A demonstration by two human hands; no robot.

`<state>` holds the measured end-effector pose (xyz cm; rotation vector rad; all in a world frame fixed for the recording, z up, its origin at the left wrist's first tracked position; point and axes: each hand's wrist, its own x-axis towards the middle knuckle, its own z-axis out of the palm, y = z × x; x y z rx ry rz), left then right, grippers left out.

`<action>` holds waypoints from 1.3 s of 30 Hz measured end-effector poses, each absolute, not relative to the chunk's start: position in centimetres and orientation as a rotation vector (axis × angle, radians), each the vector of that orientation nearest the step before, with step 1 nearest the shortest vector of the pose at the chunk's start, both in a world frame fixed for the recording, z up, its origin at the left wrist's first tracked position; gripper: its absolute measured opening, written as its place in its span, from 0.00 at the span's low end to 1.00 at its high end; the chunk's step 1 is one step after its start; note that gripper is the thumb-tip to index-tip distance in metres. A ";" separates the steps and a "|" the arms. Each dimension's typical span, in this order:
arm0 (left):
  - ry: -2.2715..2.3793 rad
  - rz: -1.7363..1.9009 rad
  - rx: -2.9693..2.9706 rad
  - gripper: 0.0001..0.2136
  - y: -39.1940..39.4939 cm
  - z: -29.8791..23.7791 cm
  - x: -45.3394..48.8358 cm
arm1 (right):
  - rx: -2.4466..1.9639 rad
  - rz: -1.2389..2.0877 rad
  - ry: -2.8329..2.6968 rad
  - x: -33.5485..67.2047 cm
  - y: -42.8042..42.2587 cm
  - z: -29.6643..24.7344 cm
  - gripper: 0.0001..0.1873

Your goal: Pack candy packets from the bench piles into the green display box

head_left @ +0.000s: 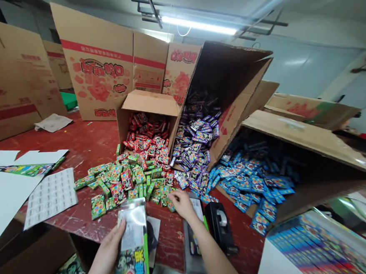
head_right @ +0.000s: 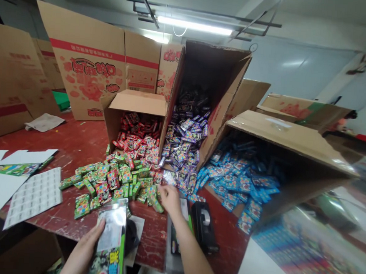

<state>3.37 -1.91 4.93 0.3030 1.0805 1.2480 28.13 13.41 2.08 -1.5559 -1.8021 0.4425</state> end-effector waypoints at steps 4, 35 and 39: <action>1.001 1.343 0.392 0.26 -2.3 4.8 4.9 | -1.684 0.391 -1.599 29.2 16.5 3.3 0.10; 1.094 1.123 0.983 0.16 -3.9 5.8 7.0 | -1.043 1.094 -1.325 23.0 3.0 8.2 0.19; 1.076 1.114 0.978 0.15 -4.2 5.9 7.0 | -1.067 1.084 -1.618 24.3 3.0 6.8 0.11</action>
